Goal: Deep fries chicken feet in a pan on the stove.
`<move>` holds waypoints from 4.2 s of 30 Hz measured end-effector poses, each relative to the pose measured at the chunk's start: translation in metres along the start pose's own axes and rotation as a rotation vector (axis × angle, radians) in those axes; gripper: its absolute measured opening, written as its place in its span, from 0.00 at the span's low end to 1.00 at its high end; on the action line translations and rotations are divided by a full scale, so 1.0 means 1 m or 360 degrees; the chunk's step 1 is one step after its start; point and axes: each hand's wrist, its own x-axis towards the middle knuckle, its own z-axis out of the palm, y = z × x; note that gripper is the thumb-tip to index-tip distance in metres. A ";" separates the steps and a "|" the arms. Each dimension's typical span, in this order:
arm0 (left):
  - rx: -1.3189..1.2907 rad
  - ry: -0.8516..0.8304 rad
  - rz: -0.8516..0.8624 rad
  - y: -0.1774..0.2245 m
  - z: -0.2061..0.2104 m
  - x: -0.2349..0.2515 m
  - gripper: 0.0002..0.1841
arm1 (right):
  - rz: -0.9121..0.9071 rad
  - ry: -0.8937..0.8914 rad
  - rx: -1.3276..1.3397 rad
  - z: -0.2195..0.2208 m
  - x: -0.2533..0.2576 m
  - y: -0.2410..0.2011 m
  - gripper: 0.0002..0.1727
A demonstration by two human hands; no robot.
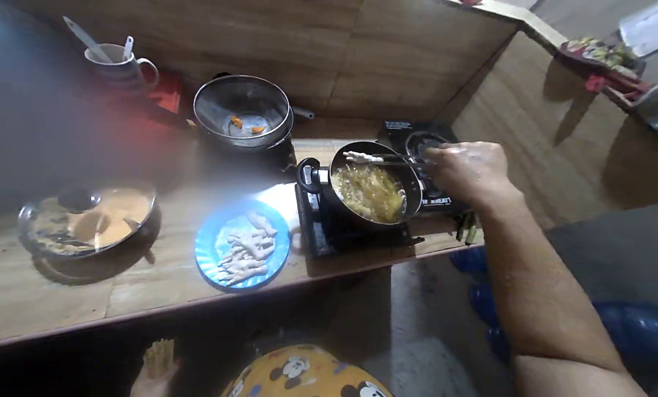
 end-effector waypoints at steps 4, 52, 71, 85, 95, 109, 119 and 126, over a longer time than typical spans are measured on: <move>-0.0002 -0.0007 -0.0018 0.006 0.000 -0.001 0.40 | -0.0018 -0.0101 -0.0030 0.035 0.037 0.001 0.14; -0.0022 -0.0020 0.0024 0.009 0.007 0.018 0.41 | 0.0236 0.0218 0.0362 0.022 -0.061 -0.011 0.14; -0.0065 0.0095 -0.0099 0.006 0.008 0.007 0.39 | -0.0407 -0.0147 0.0686 0.045 -0.074 -0.129 0.18; -0.0093 0.0141 -0.0206 -0.008 0.000 -0.007 0.40 | -0.0471 -0.0895 0.0519 0.064 -0.048 -0.260 0.21; -0.0027 0.0065 -0.0135 0.004 -0.002 -0.005 0.40 | -0.0442 -0.0826 0.0794 0.066 -0.048 -0.219 0.20; 0.0074 -0.0022 -0.0030 0.007 0.002 0.013 0.41 | 0.0139 0.0331 0.0519 0.032 -0.084 -0.030 0.18; 0.0051 -0.0005 -0.0029 0.013 0.006 0.007 0.41 | 0.0416 -0.0041 0.0404 0.058 -0.056 -0.021 0.23; -0.0016 0.0041 -0.0152 0.003 0.007 0.000 0.39 | -0.0288 0.0178 0.0674 0.046 -0.088 -0.115 0.19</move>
